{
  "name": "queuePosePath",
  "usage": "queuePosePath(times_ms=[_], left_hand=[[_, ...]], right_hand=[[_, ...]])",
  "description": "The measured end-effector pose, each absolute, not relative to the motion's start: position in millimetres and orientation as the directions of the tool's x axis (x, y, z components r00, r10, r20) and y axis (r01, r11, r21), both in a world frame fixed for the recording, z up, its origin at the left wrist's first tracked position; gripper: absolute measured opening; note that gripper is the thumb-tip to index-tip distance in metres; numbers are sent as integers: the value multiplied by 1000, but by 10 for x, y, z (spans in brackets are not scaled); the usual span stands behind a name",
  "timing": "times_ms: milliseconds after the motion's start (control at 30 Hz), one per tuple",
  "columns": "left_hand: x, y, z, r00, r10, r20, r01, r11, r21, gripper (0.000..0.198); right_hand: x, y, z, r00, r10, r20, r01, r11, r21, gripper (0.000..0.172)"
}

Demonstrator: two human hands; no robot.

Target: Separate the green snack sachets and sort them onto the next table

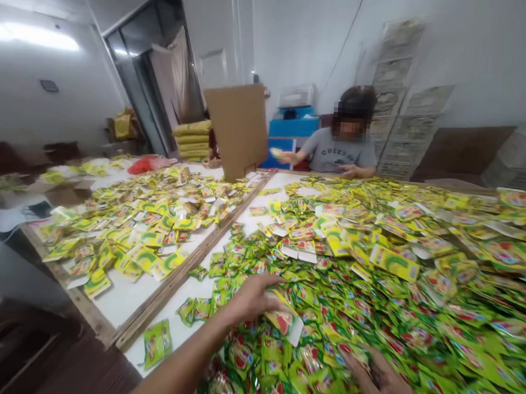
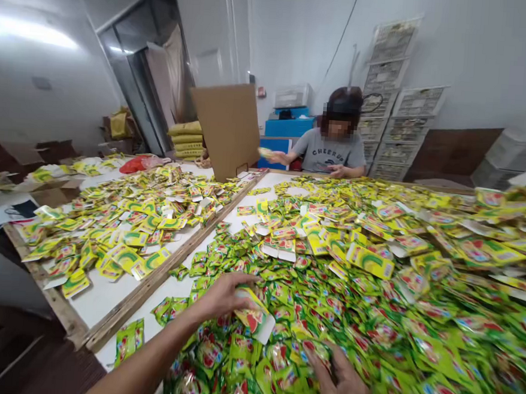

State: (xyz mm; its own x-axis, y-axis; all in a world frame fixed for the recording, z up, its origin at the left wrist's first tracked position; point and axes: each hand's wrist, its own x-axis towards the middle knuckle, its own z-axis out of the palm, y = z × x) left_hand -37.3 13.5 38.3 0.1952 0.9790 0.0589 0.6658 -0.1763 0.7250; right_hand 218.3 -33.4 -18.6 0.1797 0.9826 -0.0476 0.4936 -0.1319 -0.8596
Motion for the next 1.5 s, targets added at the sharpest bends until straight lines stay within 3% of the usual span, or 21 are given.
queuePosePath(times_ms=[100,233,367,500,700,967,1133,1267,1367,1500], left_hand=[[-479,-144,410,360,924,-128,688,-170,705,51],[-437,-359,346,276,950,-147,592,-48,805,28],[-208,-485,194,264,956,-131,221,72,973,33],[-16,-579,110,233,956,-177,-92,203,975,31],[12,-639,90,198,970,-142,-66,157,985,30],[5,-640,118,242,958,-150,-81,174,981,28],[36,-670,52,178,974,-140,-142,167,976,29],[49,-684,-8,230,964,-136,-85,160,983,28],[69,-683,-16,235,958,-162,-174,205,963,31],[109,-682,-1,209,958,-195,-280,250,927,37]], right_hand=[[2113,-401,-59,171,985,12,499,-76,-863,41],[2031,-436,100,117,993,25,327,-15,-945,35],[1972,-386,269,53,998,35,100,29,-995,33],[1977,-355,393,-77,995,67,253,84,-964,29],[2048,-358,441,-313,948,-52,316,52,-947,29],[1920,-349,437,-96,991,98,460,131,-878,32],[1877,-436,320,-13,992,127,500,116,-858,28],[1869,-501,243,-100,992,76,479,115,-870,20],[1869,-547,271,-161,986,38,407,102,-908,22],[1851,-621,375,-111,979,173,456,205,-866,18]])
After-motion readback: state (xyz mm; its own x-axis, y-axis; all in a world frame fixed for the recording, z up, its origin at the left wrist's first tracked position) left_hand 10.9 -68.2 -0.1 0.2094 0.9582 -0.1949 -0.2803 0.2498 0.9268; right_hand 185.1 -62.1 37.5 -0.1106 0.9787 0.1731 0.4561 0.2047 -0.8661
